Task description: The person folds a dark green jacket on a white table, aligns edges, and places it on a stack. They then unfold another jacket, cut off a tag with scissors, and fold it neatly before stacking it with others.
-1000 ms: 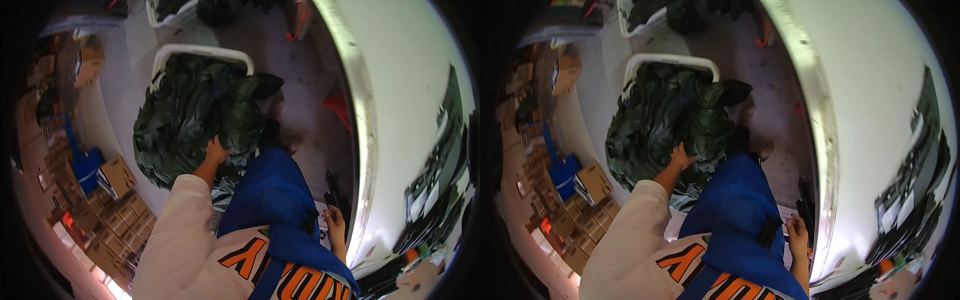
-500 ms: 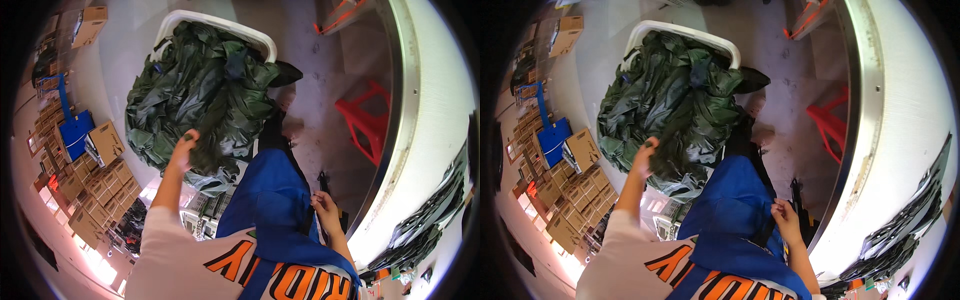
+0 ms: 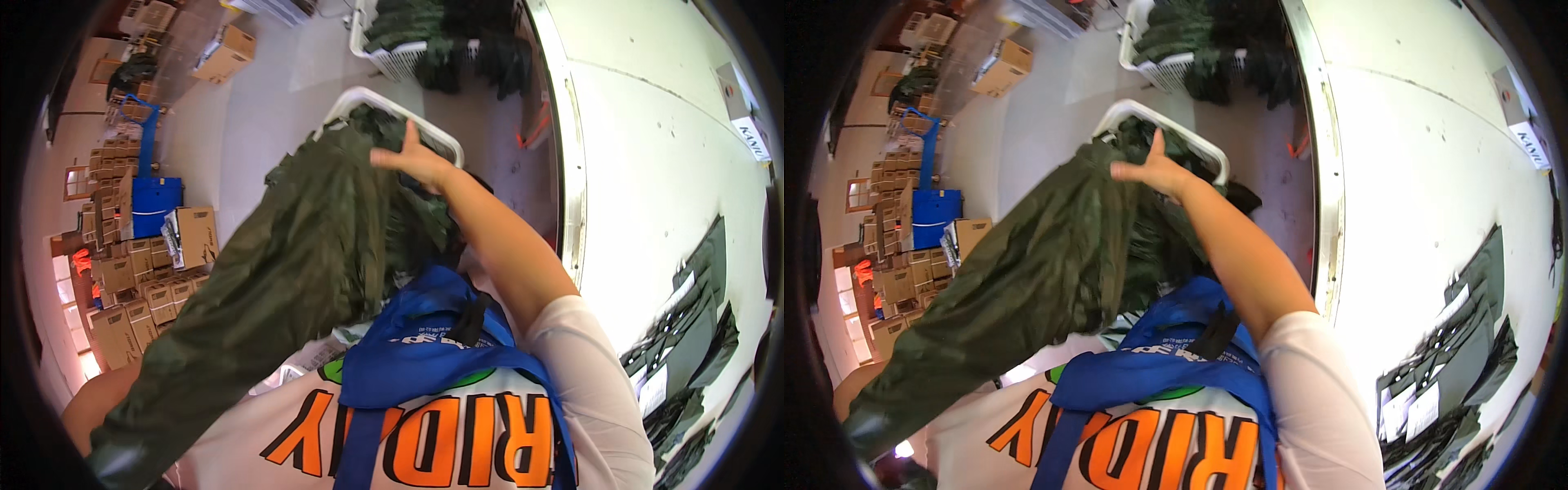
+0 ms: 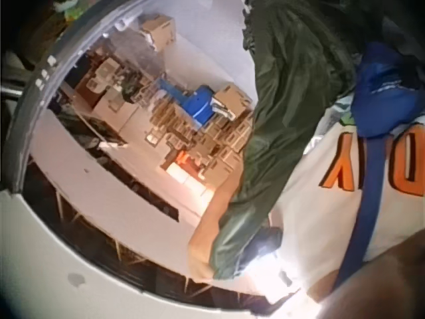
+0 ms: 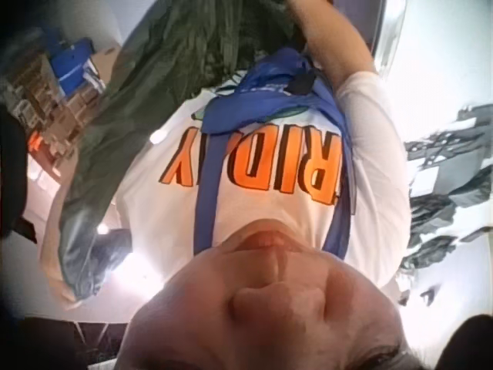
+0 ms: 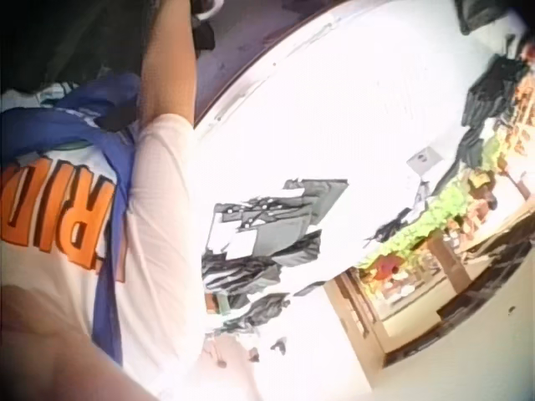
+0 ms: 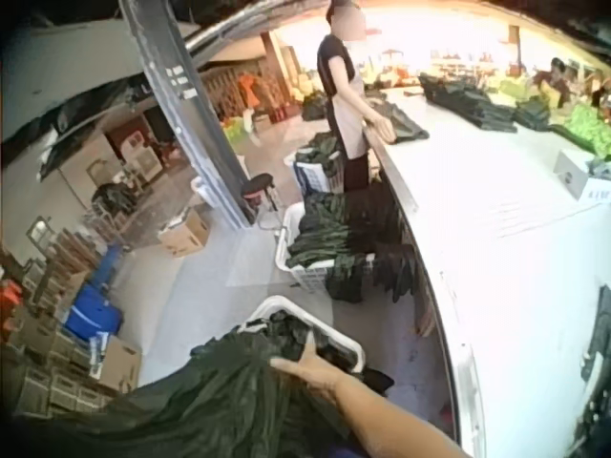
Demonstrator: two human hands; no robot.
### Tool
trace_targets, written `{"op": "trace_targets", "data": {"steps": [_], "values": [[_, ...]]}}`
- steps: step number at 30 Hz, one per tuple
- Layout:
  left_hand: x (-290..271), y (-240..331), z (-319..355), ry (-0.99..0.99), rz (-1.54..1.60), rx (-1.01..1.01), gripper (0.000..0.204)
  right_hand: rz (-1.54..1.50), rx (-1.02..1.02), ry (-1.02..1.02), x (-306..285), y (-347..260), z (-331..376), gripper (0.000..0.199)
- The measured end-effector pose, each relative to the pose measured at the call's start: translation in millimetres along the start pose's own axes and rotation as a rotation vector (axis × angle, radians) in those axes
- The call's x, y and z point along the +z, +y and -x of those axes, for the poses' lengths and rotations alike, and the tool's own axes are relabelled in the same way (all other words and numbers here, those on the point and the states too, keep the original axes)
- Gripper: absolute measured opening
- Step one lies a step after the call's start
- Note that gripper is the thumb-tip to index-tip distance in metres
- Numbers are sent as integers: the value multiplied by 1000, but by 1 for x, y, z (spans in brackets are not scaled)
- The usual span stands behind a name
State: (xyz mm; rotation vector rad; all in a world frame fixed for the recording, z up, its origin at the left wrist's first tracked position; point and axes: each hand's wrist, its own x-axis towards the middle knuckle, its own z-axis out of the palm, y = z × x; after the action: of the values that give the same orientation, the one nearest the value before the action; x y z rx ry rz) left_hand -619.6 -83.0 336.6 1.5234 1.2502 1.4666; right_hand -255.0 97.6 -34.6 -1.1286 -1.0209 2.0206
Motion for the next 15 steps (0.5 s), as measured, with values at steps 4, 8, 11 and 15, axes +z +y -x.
{"op": "trace_targets", "data": {"steps": [4,8,11,15], "values": [[-6,45,-2,99,-198,118,17,-232,77,-286,85,-24,3,81],[26,28,-20,10,-334,14,19,-288,-209,-276,69,-78,69,23],[90,-33,-38,-236,-380,-176,20,-631,-208,-461,45,-154,146,45],[240,-120,-76,-787,-285,-282,22,-254,-493,-595,26,-210,240,83]]}}
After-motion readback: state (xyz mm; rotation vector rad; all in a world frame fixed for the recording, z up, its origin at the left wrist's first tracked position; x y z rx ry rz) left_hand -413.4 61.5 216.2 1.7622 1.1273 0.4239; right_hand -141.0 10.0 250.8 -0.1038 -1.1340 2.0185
